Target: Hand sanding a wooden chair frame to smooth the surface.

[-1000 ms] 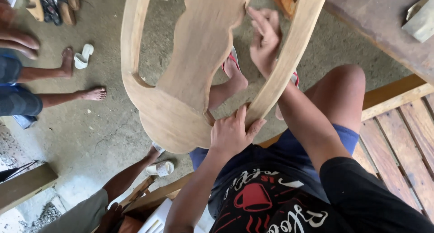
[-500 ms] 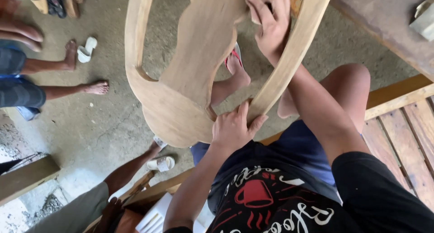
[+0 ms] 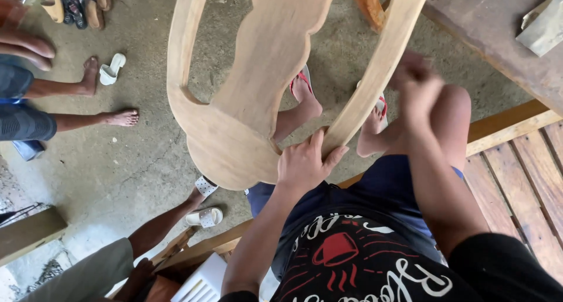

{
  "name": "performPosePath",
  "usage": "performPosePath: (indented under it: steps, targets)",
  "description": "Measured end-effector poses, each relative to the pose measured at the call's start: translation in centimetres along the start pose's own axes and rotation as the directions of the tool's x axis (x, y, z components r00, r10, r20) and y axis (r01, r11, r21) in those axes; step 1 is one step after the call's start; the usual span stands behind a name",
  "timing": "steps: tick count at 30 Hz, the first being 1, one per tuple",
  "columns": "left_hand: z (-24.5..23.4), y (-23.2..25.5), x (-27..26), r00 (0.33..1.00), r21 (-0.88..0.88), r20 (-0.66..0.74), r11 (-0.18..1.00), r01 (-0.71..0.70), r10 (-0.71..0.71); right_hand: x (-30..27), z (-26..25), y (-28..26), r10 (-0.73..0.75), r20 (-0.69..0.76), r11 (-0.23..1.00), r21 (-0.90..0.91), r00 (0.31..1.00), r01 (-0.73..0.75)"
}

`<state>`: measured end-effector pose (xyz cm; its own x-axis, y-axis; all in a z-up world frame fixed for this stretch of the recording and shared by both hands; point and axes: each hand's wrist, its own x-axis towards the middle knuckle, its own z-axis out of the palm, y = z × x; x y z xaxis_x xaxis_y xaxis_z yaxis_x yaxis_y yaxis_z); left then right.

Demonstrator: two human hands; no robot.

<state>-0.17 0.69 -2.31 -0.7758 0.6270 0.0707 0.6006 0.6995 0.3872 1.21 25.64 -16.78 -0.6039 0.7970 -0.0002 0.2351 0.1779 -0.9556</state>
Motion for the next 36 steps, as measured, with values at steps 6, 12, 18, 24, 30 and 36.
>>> performPosePath:
  steps: [6, 12, 18, 24, 30, 36]
  targets:
    - [0.1, 0.1, 0.0, 0.999, 0.042, 0.028, 0.999, -0.027, 0.026, 2.0, -3.2, -18.5, -0.683, 0.064, 0.727, -0.035, 0.728, 0.686]
    - [0.7, -0.4, -0.5, 0.999, 0.027, 0.039, 1.0, 0.013, -0.014, 8.9, 8.5, -10.7, -0.236, 0.398, 0.755, -0.499, 0.886, 0.425]
    - [1.0, -0.7, -1.1, 0.999, 0.01, 0.023, 0.999, 0.036, -0.036, 10.4, 9.6, -10.4, -0.245, 0.431, 0.768, -0.461, 0.869, 0.445]
    - [1.4, -1.2, -1.3, 0.996, 0.07, -0.084, 0.997, -0.037, 0.042, 8.6, 7.4, -14.7, -0.072, 0.456, 0.836, -0.457, 0.887, 0.303]
    - [1.4, -1.3, -1.6, 0.997, 0.046, -0.08, 0.999, 0.001, 0.003, 9.0, 6.1, -16.2, -0.286, 0.466, 0.757, -0.427, 0.837, 0.496]
    - [0.5, -1.4, -1.3, 0.999, -0.004, 0.033, 1.0, 0.006, -0.006, 10.7, 8.7, -14.6, -0.32, 0.519, 0.627, -0.511, 0.792, 0.588]
